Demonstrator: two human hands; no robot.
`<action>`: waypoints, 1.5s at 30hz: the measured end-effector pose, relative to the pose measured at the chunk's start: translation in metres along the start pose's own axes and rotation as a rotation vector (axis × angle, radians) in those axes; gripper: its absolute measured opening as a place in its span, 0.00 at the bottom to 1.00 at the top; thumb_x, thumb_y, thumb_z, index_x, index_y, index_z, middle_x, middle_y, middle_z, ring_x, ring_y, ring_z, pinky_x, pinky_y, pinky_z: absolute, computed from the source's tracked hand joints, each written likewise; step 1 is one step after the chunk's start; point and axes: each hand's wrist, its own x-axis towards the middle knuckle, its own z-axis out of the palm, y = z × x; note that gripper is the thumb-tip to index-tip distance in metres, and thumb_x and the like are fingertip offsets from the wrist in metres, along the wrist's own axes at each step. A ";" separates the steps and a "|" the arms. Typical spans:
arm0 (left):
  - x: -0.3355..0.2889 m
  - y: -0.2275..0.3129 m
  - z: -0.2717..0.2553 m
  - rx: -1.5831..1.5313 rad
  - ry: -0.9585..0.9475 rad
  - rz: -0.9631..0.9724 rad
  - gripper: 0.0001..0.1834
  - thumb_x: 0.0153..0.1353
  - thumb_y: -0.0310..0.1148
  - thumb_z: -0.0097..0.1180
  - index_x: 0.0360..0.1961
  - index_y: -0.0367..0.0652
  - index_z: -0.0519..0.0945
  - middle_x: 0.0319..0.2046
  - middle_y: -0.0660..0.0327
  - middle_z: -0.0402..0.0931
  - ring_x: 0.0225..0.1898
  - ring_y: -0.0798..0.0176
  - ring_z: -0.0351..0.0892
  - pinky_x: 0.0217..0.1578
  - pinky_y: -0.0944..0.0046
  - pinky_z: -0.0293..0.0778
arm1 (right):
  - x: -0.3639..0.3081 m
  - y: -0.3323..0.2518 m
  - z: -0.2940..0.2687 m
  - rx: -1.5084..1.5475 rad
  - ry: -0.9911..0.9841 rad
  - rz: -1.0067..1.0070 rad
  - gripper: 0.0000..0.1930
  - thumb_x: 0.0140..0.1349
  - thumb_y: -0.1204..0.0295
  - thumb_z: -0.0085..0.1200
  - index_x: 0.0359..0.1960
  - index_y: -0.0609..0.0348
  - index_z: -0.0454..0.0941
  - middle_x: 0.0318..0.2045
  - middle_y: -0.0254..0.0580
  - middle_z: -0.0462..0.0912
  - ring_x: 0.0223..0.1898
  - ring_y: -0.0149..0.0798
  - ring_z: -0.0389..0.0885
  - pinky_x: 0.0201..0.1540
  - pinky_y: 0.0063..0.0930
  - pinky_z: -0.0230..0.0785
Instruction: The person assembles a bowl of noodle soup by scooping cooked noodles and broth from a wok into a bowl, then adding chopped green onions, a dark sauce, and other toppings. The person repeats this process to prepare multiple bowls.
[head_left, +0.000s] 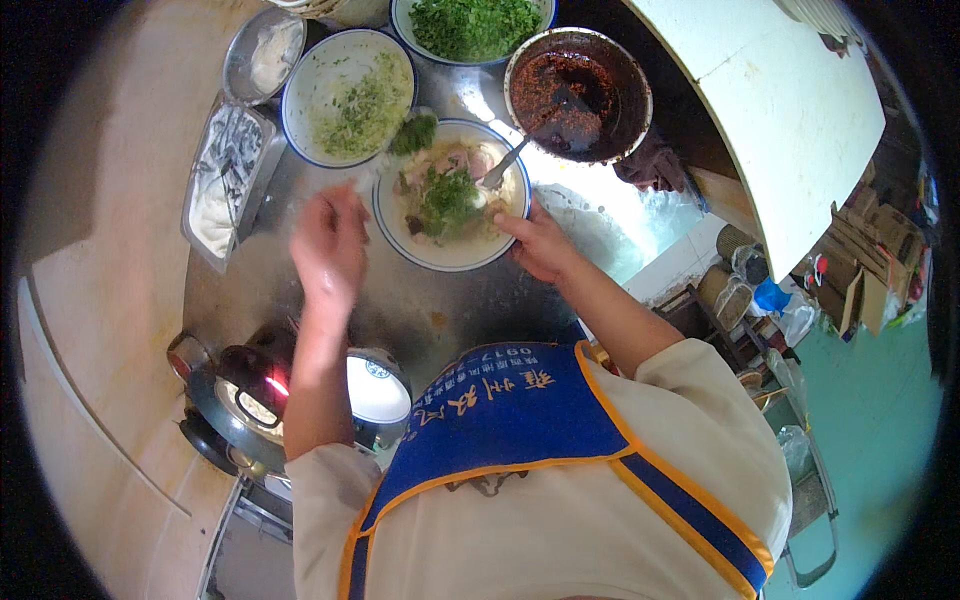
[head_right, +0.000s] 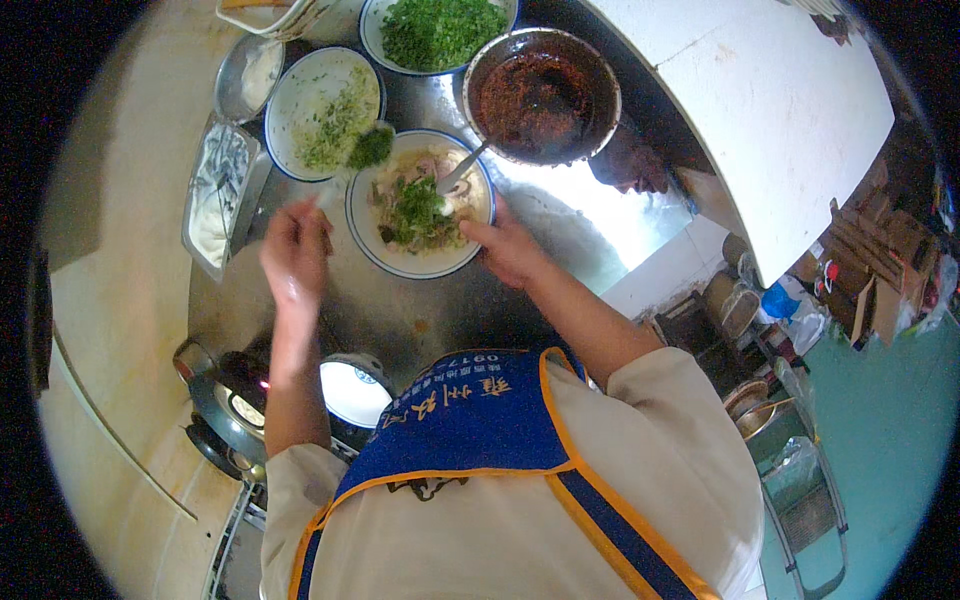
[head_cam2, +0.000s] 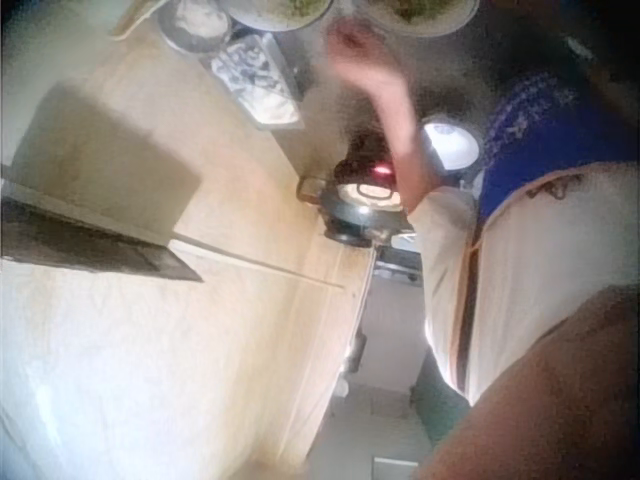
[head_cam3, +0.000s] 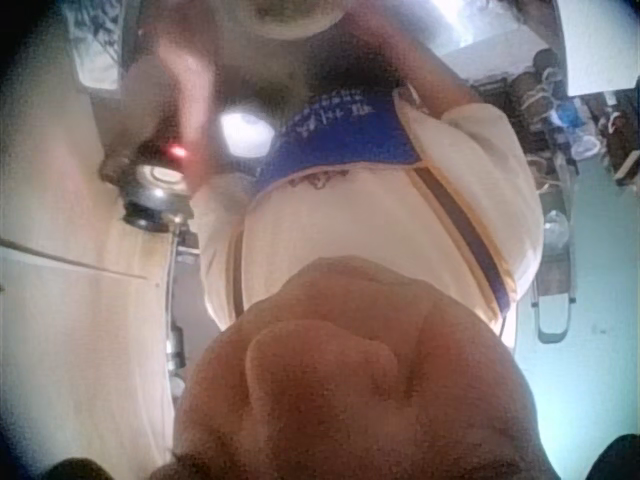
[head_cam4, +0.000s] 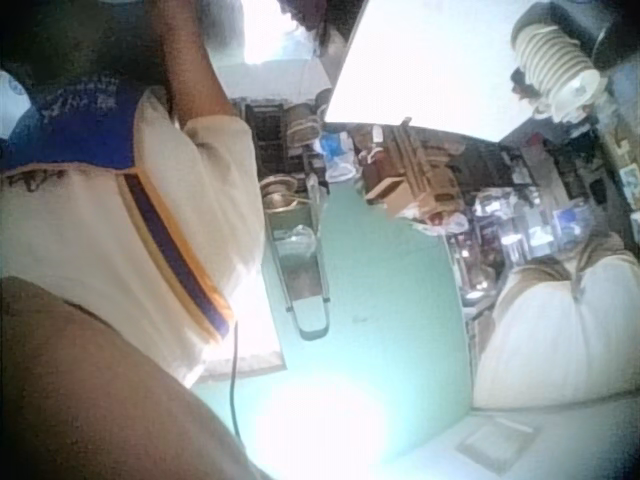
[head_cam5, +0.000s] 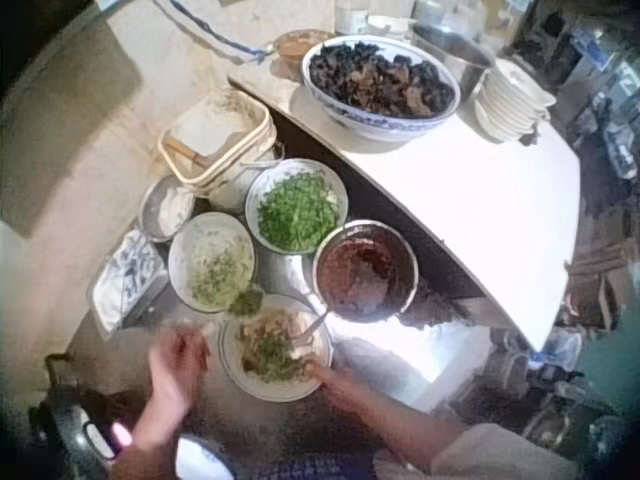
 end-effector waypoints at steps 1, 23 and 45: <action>-0.018 -0.005 0.001 0.155 -0.003 0.153 0.10 0.70 0.32 0.52 0.41 0.36 0.79 0.25 0.65 0.77 0.22 0.74 0.72 0.24 0.72 0.71 | 0.000 0.000 0.000 -0.028 0.041 0.031 0.38 0.64 0.74 0.56 0.73 0.46 0.48 0.63 0.44 0.68 0.62 0.45 0.70 0.58 0.47 0.71; -0.129 -0.095 -0.009 -0.053 0.321 -0.069 0.15 0.65 0.43 0.56 0.39 0.40 0.78 0.30 0.49 0.80 0.33 0.48 0.82 0.36 0.52 0.75 | -0.061 0.106 0.008 -0.323 -0.085 0.094 0.26 0.69 0.66 0.53 0.66 0.53 0.59 0.57 0.47 0.74 0.55 0.50 0.77 0.54 0.55 0.71; -0.635 -0.548 -0.349 0.761 0.792 -1.000 0.25 0.59 0.52 0.59 0.36 0.37 0.84 0.38 0.43 0.79 0.46 0.39 0.77 0.49 0.46 0.73 | -0.190 0.295 0.213 -1.050 -0.294 -0.453 0.14 0.67 0.73 0.54 0.53 0.59 0.71 0.40 0.38 0.79 0.39 0.33 0.81 0.37 0.25 0.75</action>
